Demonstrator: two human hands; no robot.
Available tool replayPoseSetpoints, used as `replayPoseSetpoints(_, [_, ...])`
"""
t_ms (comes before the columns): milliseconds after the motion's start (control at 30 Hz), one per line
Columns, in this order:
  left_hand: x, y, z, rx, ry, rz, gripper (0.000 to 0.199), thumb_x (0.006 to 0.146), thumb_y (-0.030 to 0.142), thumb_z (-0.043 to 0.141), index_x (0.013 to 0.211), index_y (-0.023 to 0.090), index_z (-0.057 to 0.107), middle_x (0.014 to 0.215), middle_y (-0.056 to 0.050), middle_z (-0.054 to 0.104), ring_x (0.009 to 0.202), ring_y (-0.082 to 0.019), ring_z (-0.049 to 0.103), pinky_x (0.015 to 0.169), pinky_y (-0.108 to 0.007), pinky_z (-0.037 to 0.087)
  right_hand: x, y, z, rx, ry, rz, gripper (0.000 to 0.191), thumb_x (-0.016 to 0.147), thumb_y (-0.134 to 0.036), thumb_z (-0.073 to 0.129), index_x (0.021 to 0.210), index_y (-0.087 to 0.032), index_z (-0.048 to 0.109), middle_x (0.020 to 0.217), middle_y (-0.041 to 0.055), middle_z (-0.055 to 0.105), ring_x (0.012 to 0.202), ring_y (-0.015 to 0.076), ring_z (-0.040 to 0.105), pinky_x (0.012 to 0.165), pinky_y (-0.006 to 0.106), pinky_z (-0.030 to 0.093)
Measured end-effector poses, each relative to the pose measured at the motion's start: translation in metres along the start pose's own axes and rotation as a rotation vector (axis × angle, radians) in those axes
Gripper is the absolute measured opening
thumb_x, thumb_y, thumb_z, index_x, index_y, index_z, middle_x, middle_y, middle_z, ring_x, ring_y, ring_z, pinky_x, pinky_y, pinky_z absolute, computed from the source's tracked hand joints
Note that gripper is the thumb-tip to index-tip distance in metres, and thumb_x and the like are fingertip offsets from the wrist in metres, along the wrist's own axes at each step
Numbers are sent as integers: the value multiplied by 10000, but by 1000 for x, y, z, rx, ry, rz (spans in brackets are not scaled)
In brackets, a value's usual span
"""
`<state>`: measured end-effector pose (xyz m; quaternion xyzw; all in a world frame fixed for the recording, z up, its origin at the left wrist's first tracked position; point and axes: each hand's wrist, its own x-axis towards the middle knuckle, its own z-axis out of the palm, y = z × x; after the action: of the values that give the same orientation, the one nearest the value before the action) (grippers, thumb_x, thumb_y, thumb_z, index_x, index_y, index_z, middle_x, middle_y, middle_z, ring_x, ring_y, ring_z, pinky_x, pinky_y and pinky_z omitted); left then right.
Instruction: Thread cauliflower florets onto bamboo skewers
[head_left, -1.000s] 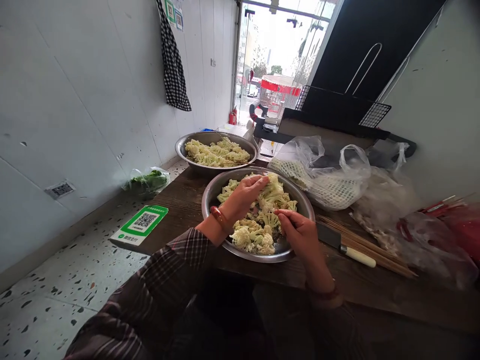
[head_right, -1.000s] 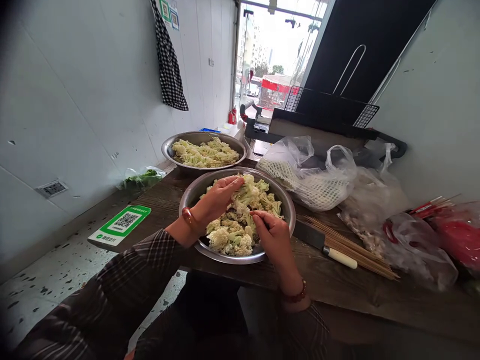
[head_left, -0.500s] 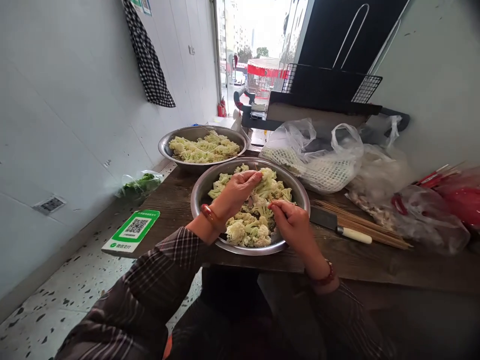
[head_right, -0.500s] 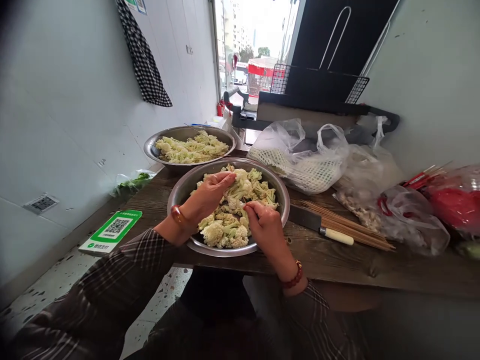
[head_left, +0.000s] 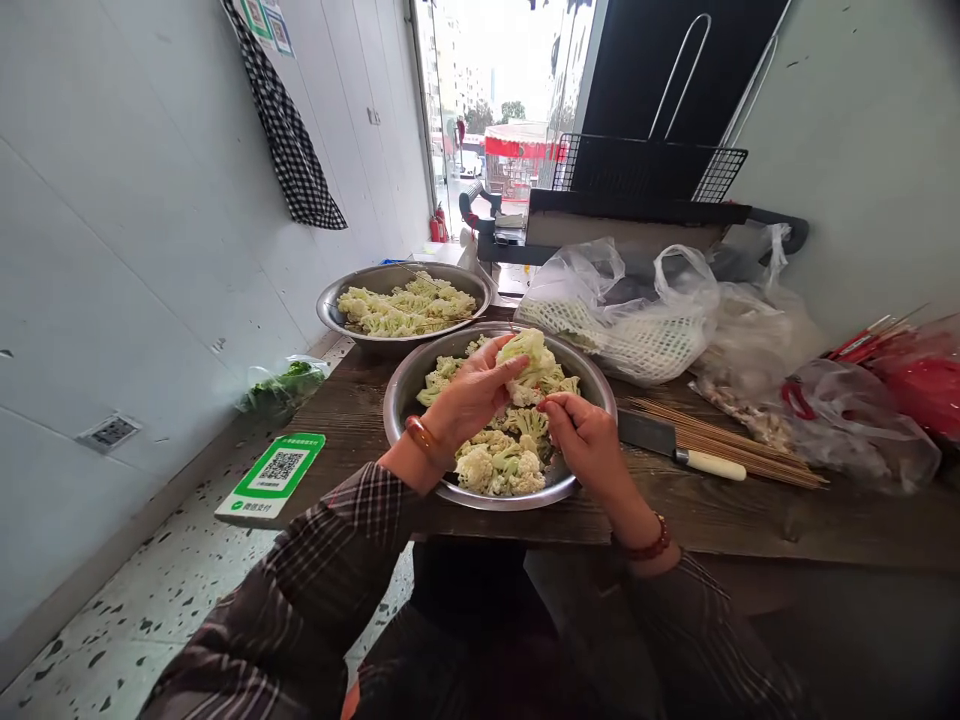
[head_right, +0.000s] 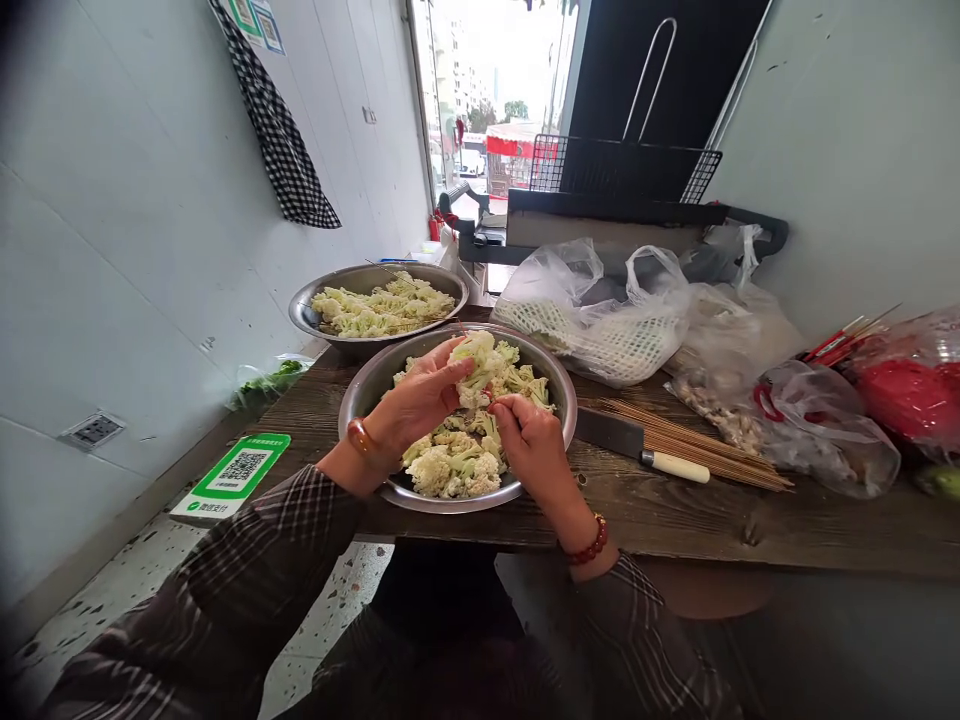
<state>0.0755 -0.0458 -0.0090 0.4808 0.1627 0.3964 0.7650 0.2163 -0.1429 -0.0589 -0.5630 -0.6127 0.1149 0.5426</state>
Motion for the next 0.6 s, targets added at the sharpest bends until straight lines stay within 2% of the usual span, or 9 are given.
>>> replayPoseSetpoints(100, [-2,-1,5,-31,6,-1,412,662,155,862,1025,149,665,891,-22,691,704,-111,621,652,-225,493,1,0,0,-25,-7,8,271,983,-378,508,879,-201,684,615,-6,626,610,173,607,620,287,451])
replayPoseSetpoints(167, [-3,-1,7,-56,67,26,401,650,108,847,1002,148,658,870,-13,693,697,-106,625,646,-219,494,1,-1,0,-48,-26,9,276,985,-385,510,905,-202,701,629,1,654,621,180,627,631,293,468])
replayPoseSetpoints(333, [-11,2,11,-120,230,55,436,661,68,805,1049,169,635,885,-6,709,694,-116,650,626,-227,510,-4,-9,3,-57,-33,-34,254,984,-343,519,996,-213,737,895,58,792,831,224,738,758,333,540])
replayPoseSetpoints(467, [-19,3,22,-128,227,51,462,678,80,809,1097,189,648,859,13,710,676,-108,652,620,-221,512,-13,-13,9,4,41,-61,259,980,-317,524,1046,-223,757,1065,78,801,986,253,756,866,380,579])
replayPoseSetpoints(600, [-25,4,32,-64,228,42,440,659,110,845,1060,175,678,844,6,728,692,-109,664,667,-220,530,-18,-11,15,67,129,-59,272,981,-317,537,1075,-229,777,1108,86,793,1052,274,750,916,411,597])
